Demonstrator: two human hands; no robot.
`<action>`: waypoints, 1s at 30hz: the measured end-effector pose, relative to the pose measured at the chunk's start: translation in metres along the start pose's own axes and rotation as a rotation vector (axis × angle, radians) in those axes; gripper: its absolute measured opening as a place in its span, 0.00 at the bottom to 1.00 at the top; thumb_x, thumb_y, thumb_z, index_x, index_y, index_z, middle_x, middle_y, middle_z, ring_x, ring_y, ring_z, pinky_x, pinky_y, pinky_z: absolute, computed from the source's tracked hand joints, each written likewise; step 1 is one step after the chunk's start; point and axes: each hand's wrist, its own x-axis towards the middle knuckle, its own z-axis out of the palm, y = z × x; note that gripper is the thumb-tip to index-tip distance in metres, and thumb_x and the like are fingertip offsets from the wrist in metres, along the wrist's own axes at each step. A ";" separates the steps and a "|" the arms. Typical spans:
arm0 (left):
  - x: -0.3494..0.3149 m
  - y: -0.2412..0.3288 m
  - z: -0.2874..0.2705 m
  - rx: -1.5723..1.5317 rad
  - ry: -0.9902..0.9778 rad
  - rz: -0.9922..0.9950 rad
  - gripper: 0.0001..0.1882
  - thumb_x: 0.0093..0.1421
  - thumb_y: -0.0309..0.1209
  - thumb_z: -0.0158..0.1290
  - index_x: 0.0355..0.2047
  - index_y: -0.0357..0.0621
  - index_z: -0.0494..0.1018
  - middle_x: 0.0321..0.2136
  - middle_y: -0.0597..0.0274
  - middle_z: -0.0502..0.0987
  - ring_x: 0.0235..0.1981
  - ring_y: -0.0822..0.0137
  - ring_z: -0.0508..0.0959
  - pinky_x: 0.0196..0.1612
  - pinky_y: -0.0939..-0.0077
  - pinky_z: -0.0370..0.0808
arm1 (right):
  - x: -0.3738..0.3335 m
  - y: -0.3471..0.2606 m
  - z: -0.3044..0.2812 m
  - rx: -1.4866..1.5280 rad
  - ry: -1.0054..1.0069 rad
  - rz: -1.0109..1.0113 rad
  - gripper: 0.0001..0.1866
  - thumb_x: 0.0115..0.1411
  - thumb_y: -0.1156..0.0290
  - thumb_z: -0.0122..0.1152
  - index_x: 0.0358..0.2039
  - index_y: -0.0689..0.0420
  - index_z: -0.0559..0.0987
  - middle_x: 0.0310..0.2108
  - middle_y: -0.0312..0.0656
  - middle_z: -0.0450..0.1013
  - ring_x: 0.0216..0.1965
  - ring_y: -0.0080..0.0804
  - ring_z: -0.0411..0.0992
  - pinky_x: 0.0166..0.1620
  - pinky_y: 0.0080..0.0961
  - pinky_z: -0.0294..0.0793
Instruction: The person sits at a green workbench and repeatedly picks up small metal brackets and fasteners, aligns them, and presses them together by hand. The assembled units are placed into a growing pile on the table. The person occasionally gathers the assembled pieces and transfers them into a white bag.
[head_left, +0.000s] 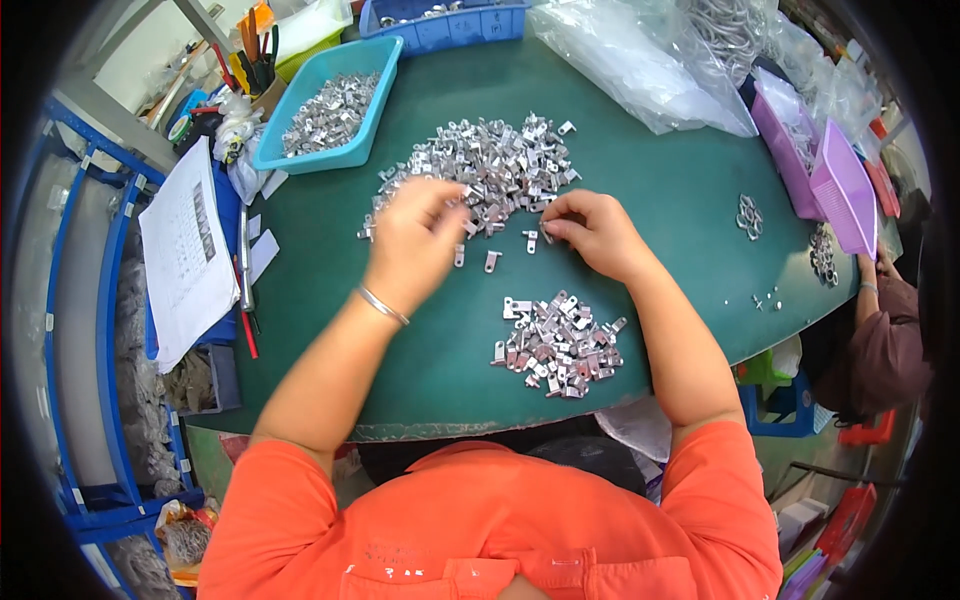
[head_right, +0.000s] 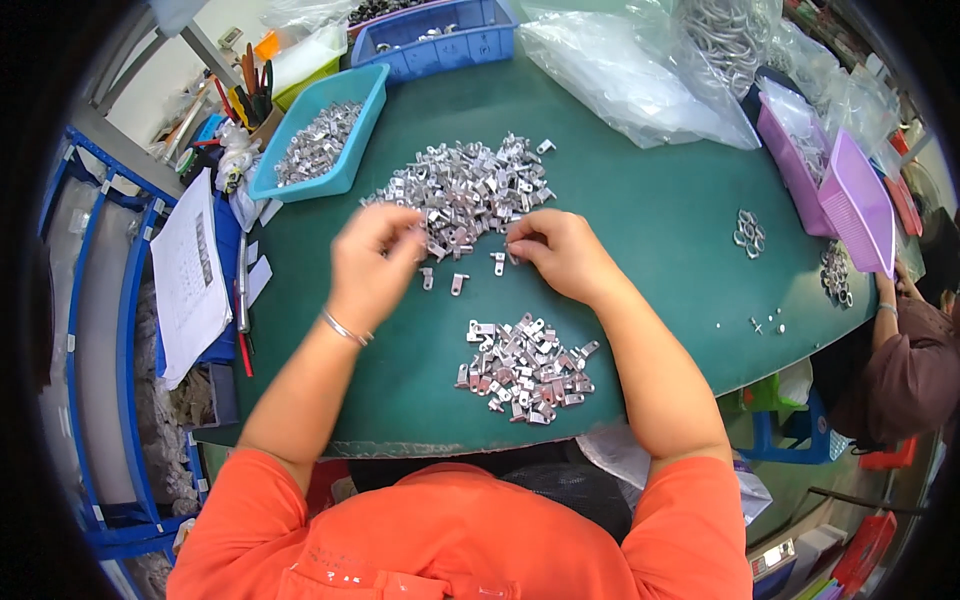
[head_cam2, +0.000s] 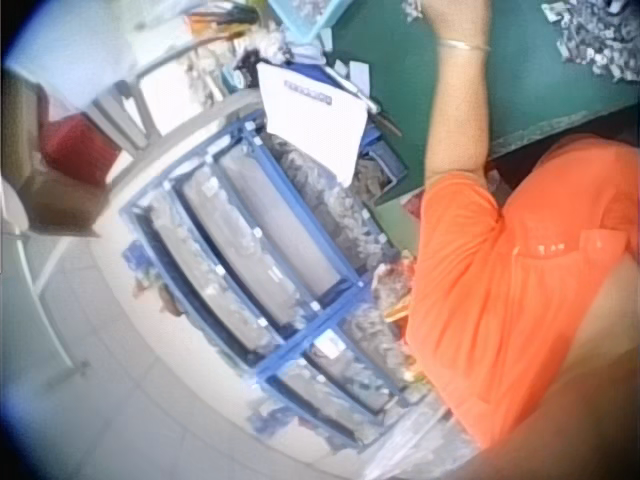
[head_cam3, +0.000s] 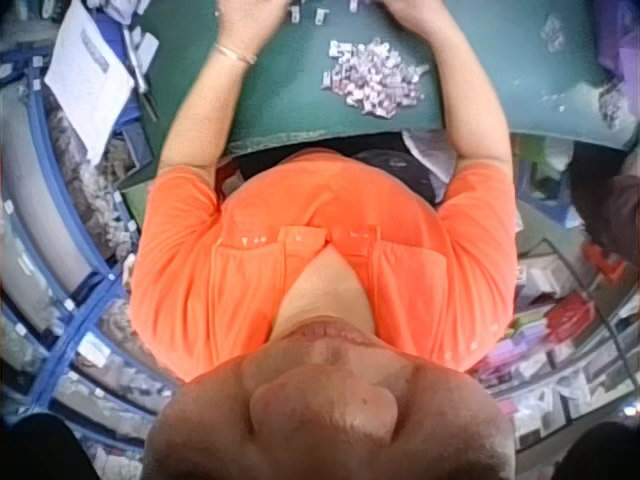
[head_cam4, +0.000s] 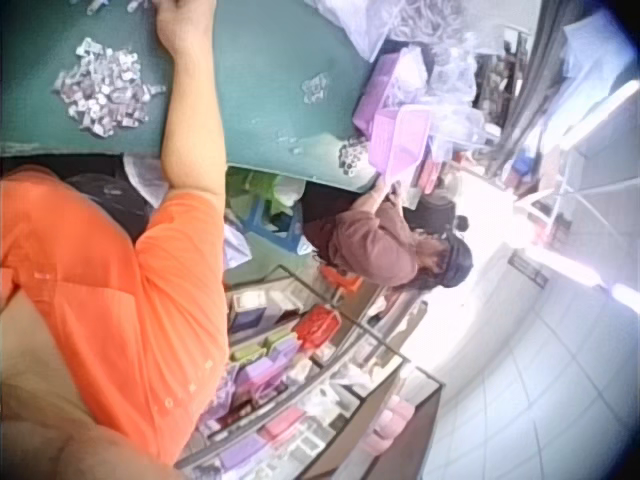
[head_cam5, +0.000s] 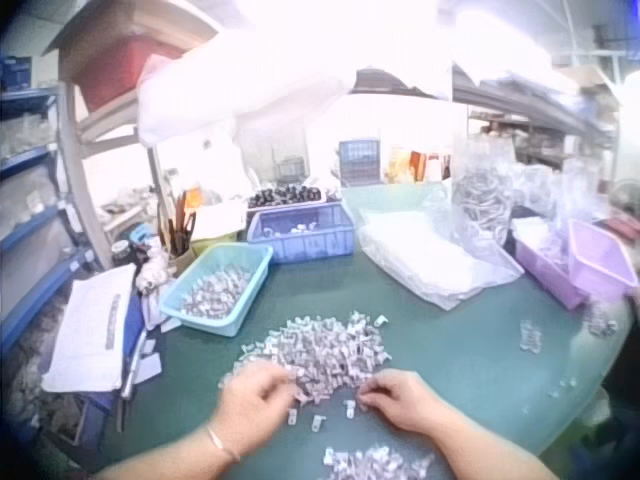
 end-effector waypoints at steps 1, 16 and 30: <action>-0.009 0.014 0.011 -0.137 -0.072 -0.107 0.13 0.51 0.20 0.58 0.38 0.39 0.75 0.33 0.62 0.77 0.32 0.74 0.78 0.35 0.81 0.75 | -0.001 0.003 -0.002 0.272 -0.050 0.126 0.07 0.55 0.78 0.60 0.36 0.62 0.78 0.30 0.41 0.75 0.30 0.31 0.74 0.33 0.24 0.74; -0.032 0.054 0.018 -0.215 -0.080 -0.023 0.07 0.49 0.18 0.60 0.30 0.38 0.76 0.29 0.61 0.76 0.27 0.71 0.78 0.31 0.81 0.76 | -0.002 -0.009 0.001 0.747 -0.147 0.043 0.07 0.52 0.85 0.60 0.33 0.63 0.78 0.33 0.38 0.75 0.35 0.24 0.73 0.40 0.20 0.75; -0.041 0.016 0.026 0.100 -0.162 -0.059 0.10 0.51 0.26 0.60 0.34 0.40 0.74 0.29 0.59 0.71 0.25 0.63 0.74 0.30 0.71 0.72 | 0.003 -0.010 0.007 0.432 -0.158 0.264 0.06 0.59 0.75 0.58 0.35 0.62 0.78 0.29 0.38 0.75 0.29 0.25 0.73 0.31 0.22 0.74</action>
